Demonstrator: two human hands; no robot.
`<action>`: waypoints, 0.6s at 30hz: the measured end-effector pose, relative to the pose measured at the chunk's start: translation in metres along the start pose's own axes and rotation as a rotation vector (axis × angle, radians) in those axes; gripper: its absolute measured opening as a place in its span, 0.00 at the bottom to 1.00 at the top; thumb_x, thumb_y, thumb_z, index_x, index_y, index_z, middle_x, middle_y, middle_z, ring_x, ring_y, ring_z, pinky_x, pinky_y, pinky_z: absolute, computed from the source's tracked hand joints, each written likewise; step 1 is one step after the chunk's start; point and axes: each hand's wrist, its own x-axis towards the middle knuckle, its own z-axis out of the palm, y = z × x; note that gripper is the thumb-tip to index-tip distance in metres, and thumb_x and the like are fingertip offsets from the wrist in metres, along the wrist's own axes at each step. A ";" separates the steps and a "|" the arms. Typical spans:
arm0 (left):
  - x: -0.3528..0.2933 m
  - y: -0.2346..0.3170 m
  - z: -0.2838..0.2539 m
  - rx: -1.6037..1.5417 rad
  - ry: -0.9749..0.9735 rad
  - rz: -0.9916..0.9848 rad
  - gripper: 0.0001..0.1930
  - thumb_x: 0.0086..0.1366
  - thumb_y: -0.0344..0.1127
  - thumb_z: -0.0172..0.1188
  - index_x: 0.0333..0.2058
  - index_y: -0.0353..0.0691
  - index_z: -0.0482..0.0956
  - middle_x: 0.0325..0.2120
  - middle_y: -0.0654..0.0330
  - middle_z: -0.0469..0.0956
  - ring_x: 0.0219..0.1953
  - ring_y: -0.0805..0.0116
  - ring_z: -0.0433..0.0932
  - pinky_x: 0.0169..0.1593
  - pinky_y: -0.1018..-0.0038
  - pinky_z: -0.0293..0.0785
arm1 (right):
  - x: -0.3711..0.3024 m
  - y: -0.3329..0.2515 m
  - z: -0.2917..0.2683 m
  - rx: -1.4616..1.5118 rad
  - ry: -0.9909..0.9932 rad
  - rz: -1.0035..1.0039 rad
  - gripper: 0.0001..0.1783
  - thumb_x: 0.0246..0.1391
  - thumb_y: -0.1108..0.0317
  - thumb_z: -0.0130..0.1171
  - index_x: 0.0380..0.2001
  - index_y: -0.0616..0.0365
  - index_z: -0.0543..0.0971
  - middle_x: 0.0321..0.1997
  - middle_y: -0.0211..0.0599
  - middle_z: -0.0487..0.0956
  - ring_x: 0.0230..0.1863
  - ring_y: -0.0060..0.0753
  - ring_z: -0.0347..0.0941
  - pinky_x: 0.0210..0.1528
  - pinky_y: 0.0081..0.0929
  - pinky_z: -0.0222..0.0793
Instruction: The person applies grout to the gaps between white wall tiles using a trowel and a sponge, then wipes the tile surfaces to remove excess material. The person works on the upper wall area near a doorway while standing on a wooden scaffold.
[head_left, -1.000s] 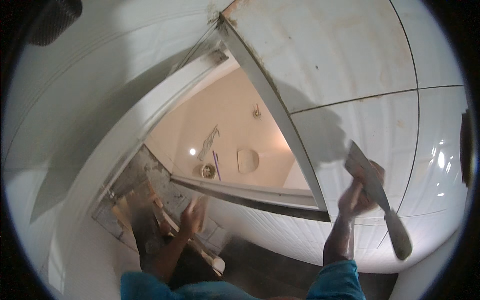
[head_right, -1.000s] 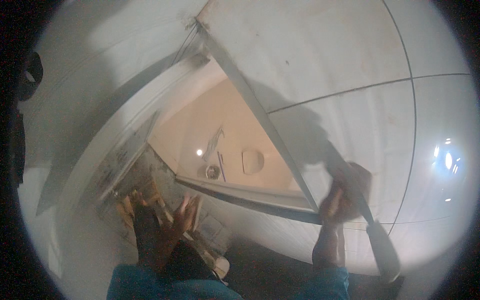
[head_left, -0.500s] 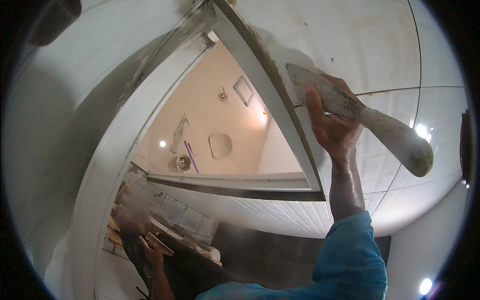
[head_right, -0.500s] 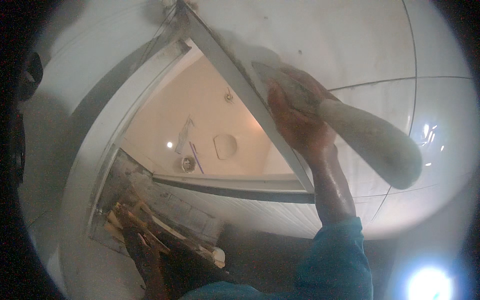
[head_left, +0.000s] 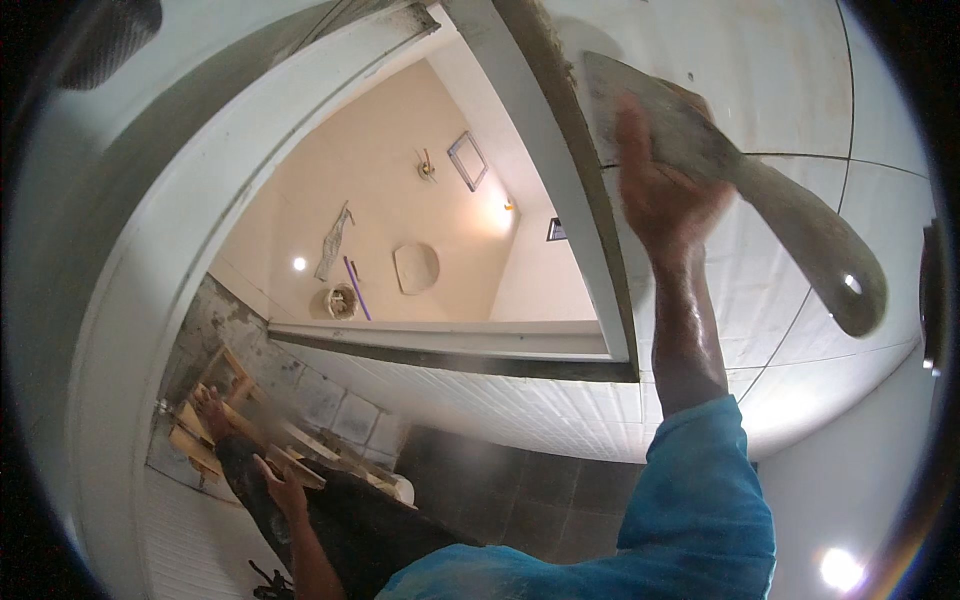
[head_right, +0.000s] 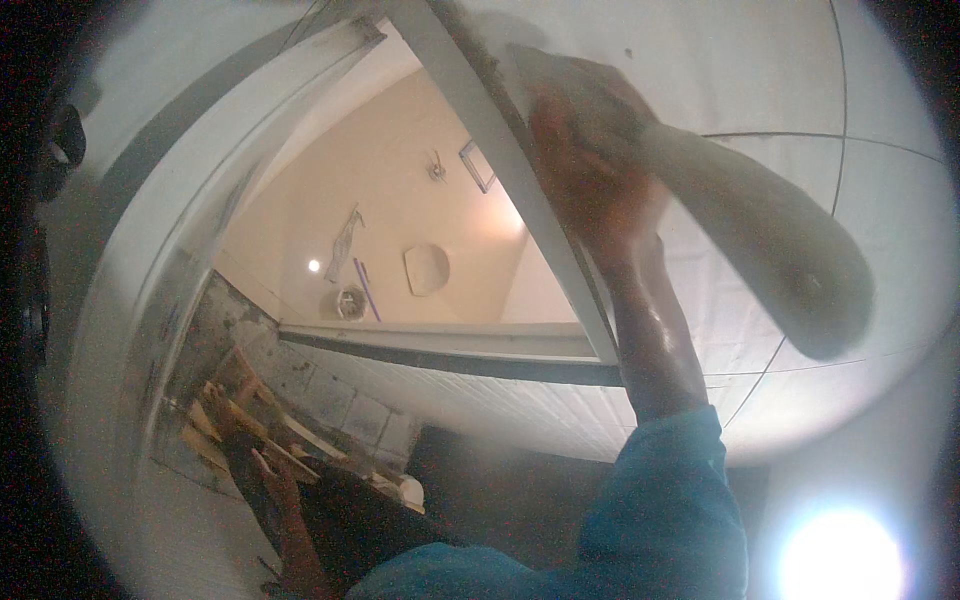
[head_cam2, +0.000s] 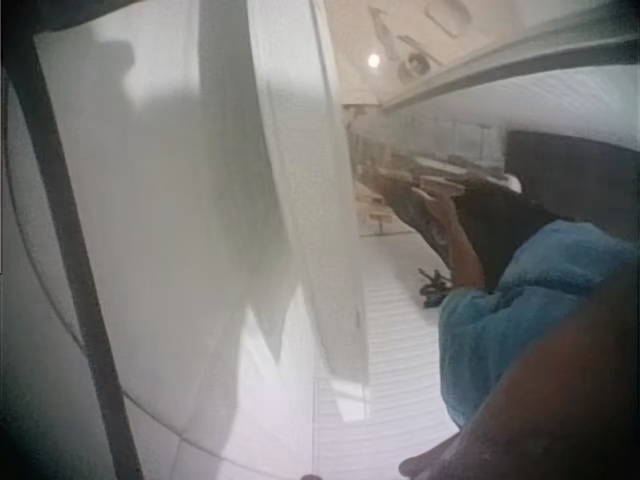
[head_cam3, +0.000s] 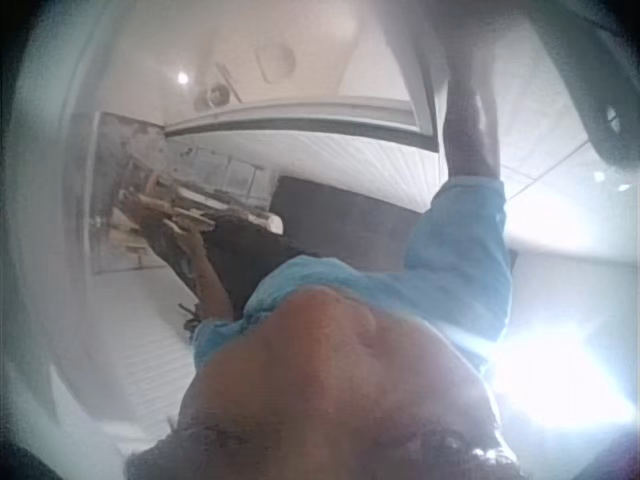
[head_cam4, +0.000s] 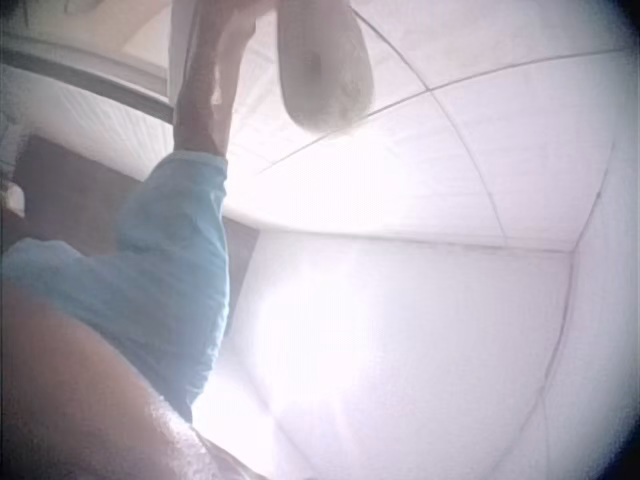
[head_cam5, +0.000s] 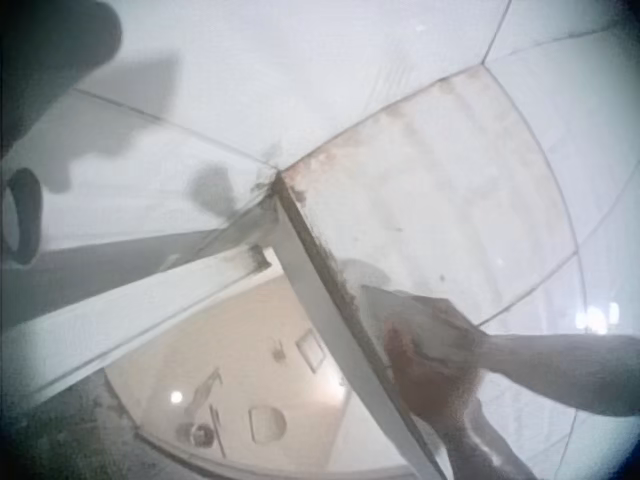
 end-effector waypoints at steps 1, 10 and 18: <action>-0.001 0.002 0.000 -0.035 0.002 0.001 0.47 0.68 0.64 0.50 0.73 0.40 0.42 0.70 0.39 0.49 0.72 0.42 0.51 0.72 0.54 0.52 | 0.001 0.001 0.002 -0.104 -0.005 -0.047 0.12 0.57 0.68 0.66 0.41 0.63 0.81 0.33 0.38 0.86 0.32 0.27 0.83 0.37 0.24 0.80; 0.003 0.001 0.006 -0.102 0.008 -0.046 0.52 0.64 0.75 0.42 0.73 0.40 0.41 0.72 0.41 0.46 0.73 0.42 0.48 0.73 0.51 0.49 | 0.019 -0.004 0.003 -0.416 -0.112 -0.045 0.19 0.52 0.53 0.69 0.41 0.55 0.83 0.32 0.34 0.85 0.37 0.32 0.82 0.48 0.37 0.74; 0.007 -0.006 0.008 -0.086 -0.012 -0.079 0.55 0.61 0.78 0.41 0.73 0.40 0.42 0.71 0.40 0.47 0.73 0.43 0.48 0.72 0.49 0.50 | 0.028 -0.007 0.012 -0.419 -0.057 -0.065 0.18 0.54 0.56 0.69 0.37 0.62 0.85 0.35 0.42 0.87 0.34 0.35 0.85 0.40 0.31 0.79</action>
